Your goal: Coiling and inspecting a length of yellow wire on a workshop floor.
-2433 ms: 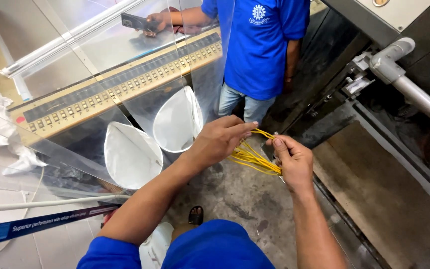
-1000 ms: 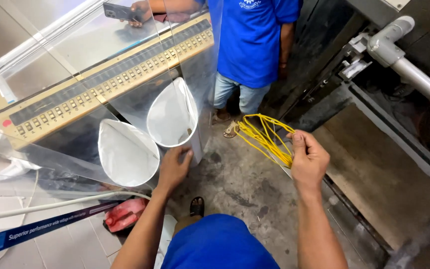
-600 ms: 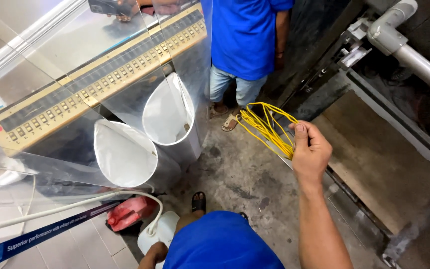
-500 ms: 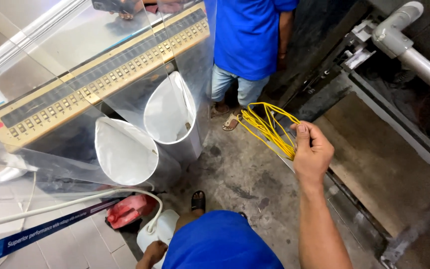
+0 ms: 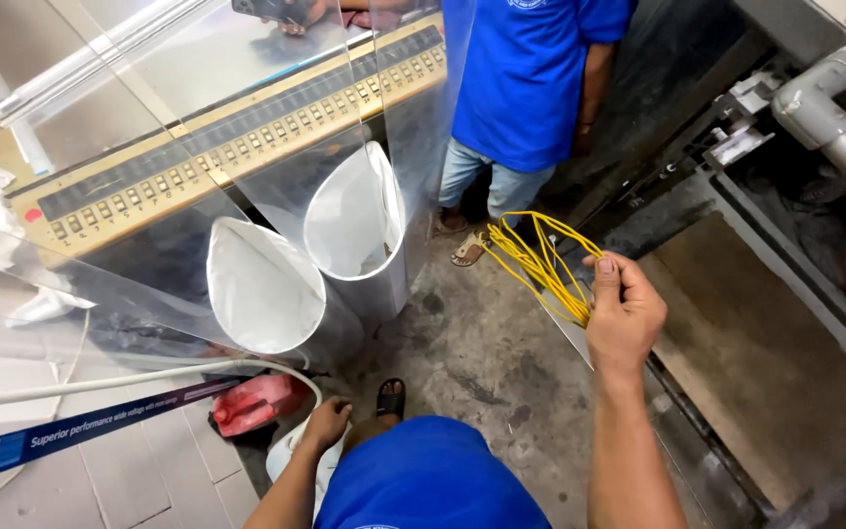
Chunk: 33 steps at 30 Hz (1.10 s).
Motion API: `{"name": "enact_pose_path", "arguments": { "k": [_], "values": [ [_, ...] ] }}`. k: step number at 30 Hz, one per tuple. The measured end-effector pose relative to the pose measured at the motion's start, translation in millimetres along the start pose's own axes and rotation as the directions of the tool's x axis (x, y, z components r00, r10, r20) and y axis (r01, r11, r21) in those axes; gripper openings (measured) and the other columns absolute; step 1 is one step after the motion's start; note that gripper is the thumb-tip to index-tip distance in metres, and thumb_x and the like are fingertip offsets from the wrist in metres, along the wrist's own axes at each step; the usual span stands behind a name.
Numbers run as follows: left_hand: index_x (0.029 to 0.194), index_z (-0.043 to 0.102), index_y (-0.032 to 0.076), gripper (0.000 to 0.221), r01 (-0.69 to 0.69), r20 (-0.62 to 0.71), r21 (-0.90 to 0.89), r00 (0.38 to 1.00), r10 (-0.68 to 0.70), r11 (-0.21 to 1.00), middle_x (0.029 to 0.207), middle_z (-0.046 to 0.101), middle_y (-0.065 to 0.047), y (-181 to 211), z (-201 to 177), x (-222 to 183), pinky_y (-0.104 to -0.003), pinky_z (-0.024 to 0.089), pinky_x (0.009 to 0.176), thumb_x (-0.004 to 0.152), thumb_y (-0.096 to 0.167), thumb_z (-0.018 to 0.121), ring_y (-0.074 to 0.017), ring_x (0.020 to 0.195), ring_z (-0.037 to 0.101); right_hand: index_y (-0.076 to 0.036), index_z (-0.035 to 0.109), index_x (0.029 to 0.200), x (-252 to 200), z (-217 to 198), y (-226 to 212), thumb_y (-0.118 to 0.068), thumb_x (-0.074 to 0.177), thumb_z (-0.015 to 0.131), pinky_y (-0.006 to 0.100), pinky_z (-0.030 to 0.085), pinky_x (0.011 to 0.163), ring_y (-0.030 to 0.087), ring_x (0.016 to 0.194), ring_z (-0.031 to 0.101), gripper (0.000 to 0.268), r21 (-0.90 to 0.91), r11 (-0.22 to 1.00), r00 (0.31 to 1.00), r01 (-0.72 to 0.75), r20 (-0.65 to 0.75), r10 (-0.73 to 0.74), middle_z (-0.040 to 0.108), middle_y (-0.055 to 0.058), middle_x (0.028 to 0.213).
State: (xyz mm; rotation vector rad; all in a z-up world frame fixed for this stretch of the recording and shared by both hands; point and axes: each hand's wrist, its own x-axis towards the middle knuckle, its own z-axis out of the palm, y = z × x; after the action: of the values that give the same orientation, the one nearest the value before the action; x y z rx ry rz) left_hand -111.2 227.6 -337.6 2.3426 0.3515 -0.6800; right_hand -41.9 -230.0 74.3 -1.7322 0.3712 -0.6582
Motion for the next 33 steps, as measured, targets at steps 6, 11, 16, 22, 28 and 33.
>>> {"name": "enact_pose_path", "arguments": {
  "k": [6,11,16,22,28,33],
  "values": [
    [0.115,0.078,0.013,0.036,0.009,0.072,0.151,0.997,-0.020,0.989,0.114,0.081,-0.008,-6,-4,-16,-0.038,0.059,0.094,0.091,0.036,0.065,-0.0300,0.106,0.075,-0.002,0.076,0.111,-2,-8,1,-0.013,0.112,0.063,0.022,0.033,0.056,0.005,0.061,0.040,0.017,-0.060,0.998,0.999,0.027,-0.024,-0.029,0.053,-0.005,0.073],
    [0.118,0.080,0.014,0.041,-0.010,0.107,0.199,0.994,-0.012,0.980,0.117,0.082,-0.005,-44,5,-10,-0.035,0.060,0.096,0.089,0.039,0.065,-0.0259,0.109,0.076,-0.003,0.076,0.111,-2,-13,4,-0.015,0.112,0.064,0.022,0.035,0.054,0.005,0.059,0.044,0.016,-0.039,0.999,0.998,-0.027,-0.050,0.025,0.055,-0.004,0.073],
    [0.121,0.078,0.016,0.040,0.085,0.109,0.172,0.989,-0.104,0.981,0.115,0.082,-0.005,-43,0,-14,-0.034,0.059,0.097,0.091,0.039,0.064,-0.0250,0.110,0.076,-0.006,0.077,0.109,0,-12,11,-0.017,0.111,0.064,0.022,0.033,0.052,0.004,0.058,0.043,0.018,-0.035,0.998,0.998,-0.054,-0.038,0.053,0.054,-0.006,0.070],
    [0.119,0.079,0.015,0.038,0.009,0.051,0.142,0.999,-0.016,0.990,0.111,0.082,-0.005,-28,1,-11,-0.034,0.060,0.091,0.089,0.035,0.064,-0.0255,0.103,0.077,-0.004,0.077,0.112,1,-6,10,-0.015,0.111,0.065,0.022,0.035,0.054,0.005,0.059,0.043,0.017,-0.041,0.999,1.000,-0.020,-0.020,0.019,0.059,-0.004,0.075],
    [0.116,0.079,0.011,0.037,-0.013,0.038,0.059,0.999,0.011,0.998,0.110,0.082,-0.009,-16,1,-20,-0.036,0.059,0.092,0.091,0.034,0.066,-0.0282,0.102,0.076,-0.006,0.077,0.109,0,1,4,-0.015,0.111,0.064,0.022,0.034,0.052,0.004,0.058,0.044,0.015,-0.043,0.999,1.000,-0.022,0.000,0.022,0.053,-0.006,0.069],
    [0.127,0.077,0.016,0.042,0.121,0.111,0.130,0.985,-0.136,0.984,0.127,0.080,-0.001,-24,4,-26,-0.033,0.058,0.101,0.092,0.035,0.063,-0.0221,0.119,0.073,-0.005,0.077,0.110,0,5,0,-0.013,0.110,0.064,0.022,0.029,0.052,0.004,0.057,0.037,0.015,-0.055,0.998,1.000,-0.002,0.003,0.002,0.049,-0.007,0.067]
  ]
}}
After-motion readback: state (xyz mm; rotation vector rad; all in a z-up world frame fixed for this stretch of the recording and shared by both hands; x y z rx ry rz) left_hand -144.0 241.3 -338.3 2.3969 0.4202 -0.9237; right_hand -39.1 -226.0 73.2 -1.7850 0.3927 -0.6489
